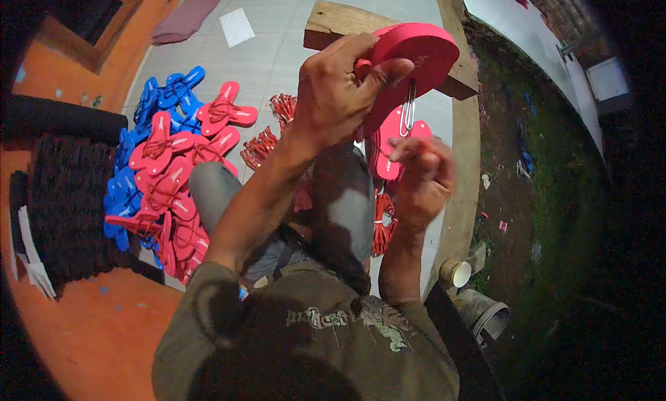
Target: The person pulls red straps through holes in pink flip-flop soles using a metal tool mounted on a wooden block, then gathers bundles of straps and stacks finished components.
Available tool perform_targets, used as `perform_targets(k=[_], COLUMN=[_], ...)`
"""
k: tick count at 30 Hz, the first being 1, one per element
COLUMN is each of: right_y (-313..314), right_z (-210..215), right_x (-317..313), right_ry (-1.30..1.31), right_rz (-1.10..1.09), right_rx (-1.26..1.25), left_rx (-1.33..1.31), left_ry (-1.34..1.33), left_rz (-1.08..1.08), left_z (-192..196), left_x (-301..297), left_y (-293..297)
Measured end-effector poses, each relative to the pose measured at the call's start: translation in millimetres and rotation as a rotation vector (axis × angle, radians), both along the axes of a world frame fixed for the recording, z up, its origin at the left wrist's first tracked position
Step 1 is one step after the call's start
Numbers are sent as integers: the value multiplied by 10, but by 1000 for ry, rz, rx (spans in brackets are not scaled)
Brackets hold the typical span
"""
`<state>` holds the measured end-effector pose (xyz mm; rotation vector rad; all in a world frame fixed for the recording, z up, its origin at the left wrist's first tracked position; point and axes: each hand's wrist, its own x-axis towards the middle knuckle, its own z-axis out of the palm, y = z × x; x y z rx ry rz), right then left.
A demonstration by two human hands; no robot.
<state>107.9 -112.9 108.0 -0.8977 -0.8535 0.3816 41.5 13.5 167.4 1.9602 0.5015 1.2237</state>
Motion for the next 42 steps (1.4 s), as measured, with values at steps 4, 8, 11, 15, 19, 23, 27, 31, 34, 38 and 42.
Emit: perform_targets(k=[4,8,11,15,19,23,27,31,34,38,42], right_y=[84,112,134,135,111,52,32,20,3,69,1], right_z=[-77,-92,-102,-92,-174,-79,-12,41,156,324,333], right_x=[-13,-67,-38,-22,0,-17,-20,-4,40,127,197], right_ry=[-21,49,24,34,-4,125,230,302,369,391,300], right_rz=[64,40,17,52,-3,81,123,181,214,191,173], right_rx=[-61,109,102,1,-87,-169,-224,-210,-272,-412,-458], left_rx=[-61,-53,-75,-161,-110,-105,-163,-167,-204,-195,-304], left_ry=[-167,-83,-128,-197,-129,-178,-112,-60,-159,-228,-222], left_rz=[-108,-115,-112,-125,-76,-70,-99,-87,-67,-88,-200], left_z=[-42,-34,-74,-82,-74,-86,-77,-59,-66,-124,-180], left_x=[72,53,80,120,94,109,89,82,135,153,135], left_y=[39,91,94,53,44,50,51,49,34,86,88])
